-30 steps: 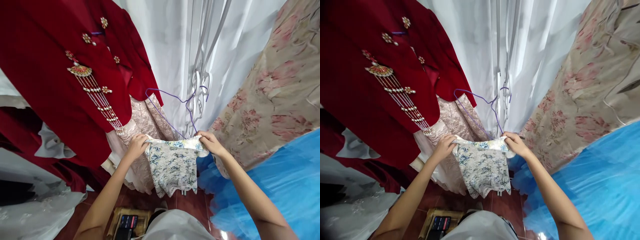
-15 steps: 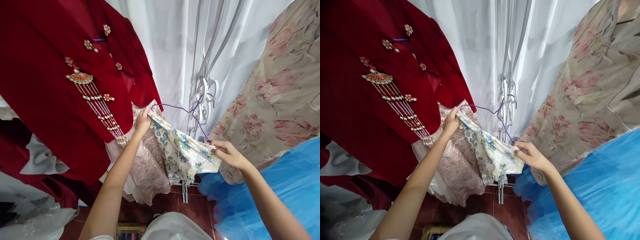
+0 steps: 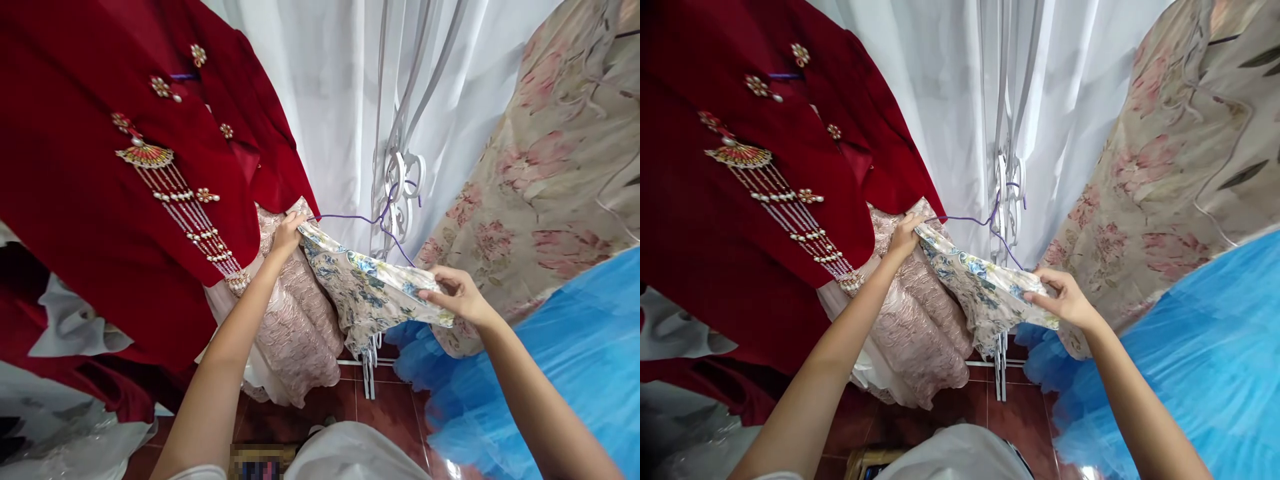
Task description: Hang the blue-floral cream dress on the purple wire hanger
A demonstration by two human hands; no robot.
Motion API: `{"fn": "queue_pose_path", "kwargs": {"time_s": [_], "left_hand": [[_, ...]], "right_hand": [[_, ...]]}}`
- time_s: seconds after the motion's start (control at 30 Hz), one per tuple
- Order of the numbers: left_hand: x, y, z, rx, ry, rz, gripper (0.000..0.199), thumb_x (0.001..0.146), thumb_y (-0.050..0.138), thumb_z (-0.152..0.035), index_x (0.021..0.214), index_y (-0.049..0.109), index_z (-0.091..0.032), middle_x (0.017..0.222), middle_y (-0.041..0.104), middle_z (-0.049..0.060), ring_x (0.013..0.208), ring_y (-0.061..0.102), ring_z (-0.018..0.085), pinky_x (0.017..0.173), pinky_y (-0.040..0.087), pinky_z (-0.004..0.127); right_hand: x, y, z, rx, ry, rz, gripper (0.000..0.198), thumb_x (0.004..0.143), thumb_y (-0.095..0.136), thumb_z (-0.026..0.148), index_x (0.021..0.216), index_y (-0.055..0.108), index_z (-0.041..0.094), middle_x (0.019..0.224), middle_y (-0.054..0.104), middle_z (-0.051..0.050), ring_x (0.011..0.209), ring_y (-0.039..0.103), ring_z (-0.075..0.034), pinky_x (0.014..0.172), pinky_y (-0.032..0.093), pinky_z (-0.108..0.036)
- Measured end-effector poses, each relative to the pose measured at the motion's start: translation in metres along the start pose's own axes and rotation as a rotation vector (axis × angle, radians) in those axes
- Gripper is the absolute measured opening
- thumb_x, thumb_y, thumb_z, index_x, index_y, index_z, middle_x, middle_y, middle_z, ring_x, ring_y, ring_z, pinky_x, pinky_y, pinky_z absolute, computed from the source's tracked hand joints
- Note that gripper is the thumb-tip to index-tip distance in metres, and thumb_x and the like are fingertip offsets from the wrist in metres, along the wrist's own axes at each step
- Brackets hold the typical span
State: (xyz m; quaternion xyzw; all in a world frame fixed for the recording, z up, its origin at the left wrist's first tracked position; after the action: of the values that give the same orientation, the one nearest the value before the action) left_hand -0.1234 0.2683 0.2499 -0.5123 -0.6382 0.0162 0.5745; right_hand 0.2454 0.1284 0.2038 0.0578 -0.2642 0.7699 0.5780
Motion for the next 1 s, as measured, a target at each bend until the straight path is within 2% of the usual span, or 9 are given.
{"fn": "queue_pose_path", "kwargs": {"time_s": [0.07,0.27,0.4,0.47,0.53,0.6,0.7,0.83,1.0], "left_hand": [[0.000,-0.001,-0.009,-0.050,0.071,0.060,0.034,0.083,0.045,-0.005,0.095,0.073,-0.020,0.092,0.063,0.006,0.086,0.062,0.021,0.079,0.049,0.032],[0.014,0.000,-0.080,-0.246,0.170,0.099,0.033,0.084,0.047,-0.006,0.102,0.072,-0.019,0.100,0.069,0.006,0.099,0.065,0.021,0.091,0.049,0.033],[0.007,0.011,-0.110,-0.276,0.070,0.157,0.055,0.089,0.047,-0.009,0.143,0.049,-0.020,0.115,0.069,0.009,0.107,0.065,0.020,0.097,0.049,0.032],[-0.002,0.009,-0.108,-0.277,-0.007,0.141,0.058,0.089,0.050,-0.011,0.146,0.042,-0.019,0.113,0.069,0.009,0.103,0.066,0.019,0.094,0.050,0.031],[-0.012,0.006,-0.104,-0.252,-0.073,0.120,0.042,0.088,0.053,-0.014,0.130,0.056,-0.017,0.106,0.070,0.008,0.098,0.066,0.019,0.090,0.050,0.030],[-0.022,0.004,-0.109,-0.215,-0.091,0.113,0.020,0.089,0.053,-0.018,0.104,0.067,-0.017,0.098,0.071,0.005,0.092,0.066,0.019,0.085,0.050,0.029],[-0.030,0.001,-0.139,-0.174,-0.048,0.090,0.018,0.091,0.052,-0.021,0.086,0.068,-0.017,0.086,0.071,0.002,0.083,0.065,0.018,0.079,0.048,0.027],[-0.038,-0.008,-0.169,-0.142,-0.061,0.036,0.018,0.092,0.052,-0.022,0.089,0.069,-0.017,0.084,0.071,0.001,0.080,0.064,0.017,0.077,0.047,0.026],[-0.073,-0.016,-0.134,-0.102,-0.198,-0.053,0.020,0.092,0.048,-0.022,0.090,0.068,-0.017,0.082,0.068,0.003,0.079,0.062,0.018,0.074,0.048,0.027]], "right_hand": [[0.003,-0.011,-0.008,0.118,0.040,-0.078,0.032,0.077,0.082,0.049,0.083,0.067,0.020,0.072,0.063,-0.002,0.063,0.054,-0.016,0.056,0.040,-0.026],[0.047,0.015,-0.017,0.427,0.169,0.010,0.043,0.070,0.084,0.058,0.085,0.064,0.023,0.072,0.066,0.002,0.058,0.057,-0.013,0.053,0.044,-0.024],[0.043,-0.002,0.002,0.281,0.042,-0.031,0.055,0.073,0.082,0.057,0.117,0.065,0.027,0.114,0.070,-0.005,0.098,0.067,-0.021,0.082,0.055,-0.031],[0.018,-0.016,0.001,0.134,0.057,0.002,0.058,0.073,0.084,0.053,0.122,0.065,0.026,0.123,0.069,-0.007,0.111,0.064,-0.024,0.091,0.054,-0.033],[-0.013,-0.030,-0.013,0.045,0.166,0.025,0.046,0.078,0.081,0.052,0.111,0.071,0.022,0.110,0.072,-0.008,0.098,0.067,-0.025,0.081,0.055,-0.033],[-0.038,-0.052,-0.026,0.041,0.222,-0.107,0.038,0.083,0.074,0.055,0.096,0.073,0.019,0.091,0.072,-0.006,0.079,0.064,-0.022,0.064,0.051,-0.030],[-0.051,-0.083,-0.030,0.076,0.161,-0.389,0.036,0.085,0.071,0.056,0.084,0.069,0.020,0.072,0.061,-0.001,0.062,0.051,-0.016,0.053,0.039,-0.027],[-0.030,-0.106,-0.005,0.042,0.008,-0.581,0.041,0.088,0.065,0.058,0.072,0.060,0.020,0.062,0.046,0.002,0.056,0.036,-0.013,0.051,0.029,-0.027],[0.008,-0.089,0.043,-0.066,-0.096,-0.507,0.040,0.085,0.066,0.058,0.074,0.060,0.020,0.067,0.050,-0.001,0.062,0.042,-0.015,0.056,0.031,-0.028]]}}
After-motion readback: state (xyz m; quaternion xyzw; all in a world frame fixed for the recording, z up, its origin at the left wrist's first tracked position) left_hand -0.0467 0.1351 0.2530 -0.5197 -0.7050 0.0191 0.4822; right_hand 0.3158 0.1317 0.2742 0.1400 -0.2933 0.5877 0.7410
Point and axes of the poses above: each hand's wrist, its own x-axis towards the middle knuckle, its own y-axis out of the palm, z = x × y, the point moved 9 cm from there along x, towards the middle knuckle
